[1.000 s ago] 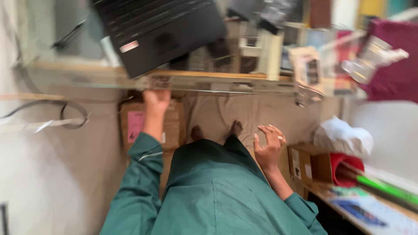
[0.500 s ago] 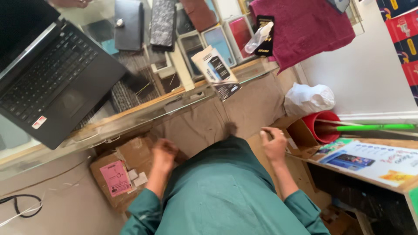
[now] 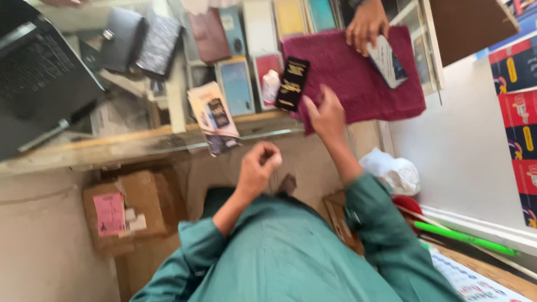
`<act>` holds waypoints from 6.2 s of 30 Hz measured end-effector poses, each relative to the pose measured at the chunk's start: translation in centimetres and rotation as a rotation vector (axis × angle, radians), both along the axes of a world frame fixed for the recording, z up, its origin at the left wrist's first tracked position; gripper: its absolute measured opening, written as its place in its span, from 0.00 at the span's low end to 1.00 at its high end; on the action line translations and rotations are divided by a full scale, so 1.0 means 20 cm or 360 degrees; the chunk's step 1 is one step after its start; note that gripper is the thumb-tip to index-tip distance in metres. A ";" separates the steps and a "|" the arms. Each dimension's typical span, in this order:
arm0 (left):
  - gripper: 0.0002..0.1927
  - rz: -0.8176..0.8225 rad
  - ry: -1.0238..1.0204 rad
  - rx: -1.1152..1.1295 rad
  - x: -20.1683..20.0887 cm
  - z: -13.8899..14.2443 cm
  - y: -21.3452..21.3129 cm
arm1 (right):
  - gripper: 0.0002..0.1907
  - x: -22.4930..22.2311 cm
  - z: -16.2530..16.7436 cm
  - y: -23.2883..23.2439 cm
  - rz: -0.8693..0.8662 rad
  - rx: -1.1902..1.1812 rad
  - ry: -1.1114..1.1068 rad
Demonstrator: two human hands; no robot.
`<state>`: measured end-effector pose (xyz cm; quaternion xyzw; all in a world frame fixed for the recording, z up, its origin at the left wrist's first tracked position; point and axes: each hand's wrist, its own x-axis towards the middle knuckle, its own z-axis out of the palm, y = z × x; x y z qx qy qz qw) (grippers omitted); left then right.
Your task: The person secures a smartphone with a rubber band, then tests the screen by dialing a number and swiping. They remove the rubber band, inspect the phone edges, and handle a screen protector package, peeling off a protective film and placing the protector on the workbench.
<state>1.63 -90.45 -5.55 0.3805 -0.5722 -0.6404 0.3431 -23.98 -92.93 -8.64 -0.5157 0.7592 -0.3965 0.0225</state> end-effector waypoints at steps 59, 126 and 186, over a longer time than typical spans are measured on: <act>0.45 -0.1172 0.1136 0.1726 -1.66 0.22 -0.37 | 0.44 -1.58 0.88 0.28 0.1155 0.0641 -0.0183; 0.33 -0.0232 0.1676 0.1221 -1.73 0.32 -0.40 | 0.25 -1.32 0.50 0.17 0.0531 0.0054 -0.1728; 0.23 0.0331 0.0963 0.0357 -1.67 0.28 -0.53 | 0.25 -1.19 0.52 -0.32 0.0970 0.0278 -0.1752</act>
